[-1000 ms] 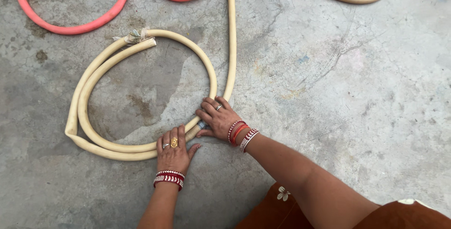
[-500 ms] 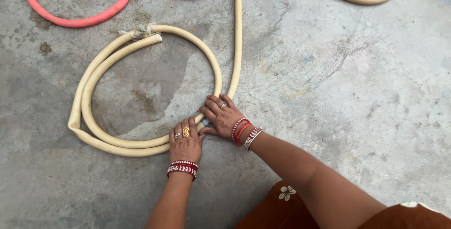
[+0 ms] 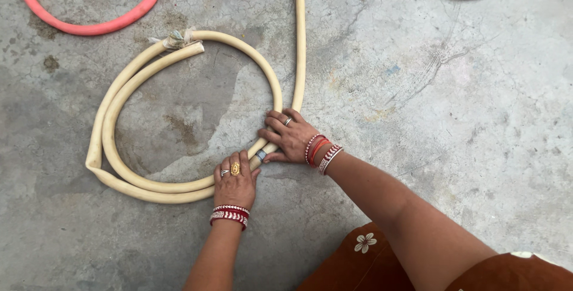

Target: The person kneels on a concrete floor and untangles a beige hose, pulling loops apart and gathering it into a coil while a pink hose lies nearby. They work the hose section by section with both hands, forming a circular coil on the floor.

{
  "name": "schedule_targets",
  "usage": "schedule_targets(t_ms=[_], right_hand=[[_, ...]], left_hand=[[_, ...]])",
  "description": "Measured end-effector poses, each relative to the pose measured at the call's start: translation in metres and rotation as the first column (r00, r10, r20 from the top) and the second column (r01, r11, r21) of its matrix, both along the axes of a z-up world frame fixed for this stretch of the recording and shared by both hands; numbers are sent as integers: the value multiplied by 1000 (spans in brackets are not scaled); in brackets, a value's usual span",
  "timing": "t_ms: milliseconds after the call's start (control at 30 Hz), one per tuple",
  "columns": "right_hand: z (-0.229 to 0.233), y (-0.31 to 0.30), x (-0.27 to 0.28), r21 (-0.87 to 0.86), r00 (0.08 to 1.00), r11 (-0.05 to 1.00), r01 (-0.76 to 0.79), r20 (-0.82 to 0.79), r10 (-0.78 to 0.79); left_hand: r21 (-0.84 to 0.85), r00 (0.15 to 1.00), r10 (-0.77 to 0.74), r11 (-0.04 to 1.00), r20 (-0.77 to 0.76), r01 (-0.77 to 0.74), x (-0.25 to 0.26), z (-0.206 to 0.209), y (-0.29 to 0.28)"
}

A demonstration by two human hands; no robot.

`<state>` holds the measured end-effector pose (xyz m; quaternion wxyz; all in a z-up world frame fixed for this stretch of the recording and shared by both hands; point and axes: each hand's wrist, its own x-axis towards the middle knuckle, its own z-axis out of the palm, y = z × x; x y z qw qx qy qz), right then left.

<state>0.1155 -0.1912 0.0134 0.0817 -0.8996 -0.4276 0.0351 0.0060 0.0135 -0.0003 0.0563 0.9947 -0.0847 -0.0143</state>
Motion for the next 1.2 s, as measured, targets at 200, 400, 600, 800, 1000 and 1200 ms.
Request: schedule_targets(t_ms=[200,400,600,800,1000,1200], right_hand=[[-5,7,-13,29,998,997,65,3,-66],[-5,24,-32,78,992,989,124,-12,-124],[-8,28,-34,48,988,990,132,-80,-128],[-5,25,-32,41,987,990,134,-98,-130],[5,25,-21,-49,997,998,26,-74,-29],[-1,6,7,-82,985,981,-174,-21,172]], left_hand=[[-21,998,-58,998,2,58,1,1,20],[-3,997,-69,998,29,69,-8,9,36],[-9,1000,24,1000,-4,-24,-8,11,15],[-83,998,27,996,-49,-31,5,-1,-13],[-72,999,31,997,-40,-34,0,-11,-5],[-61,996,40,997,-83,-45,-5,-22,-5]])
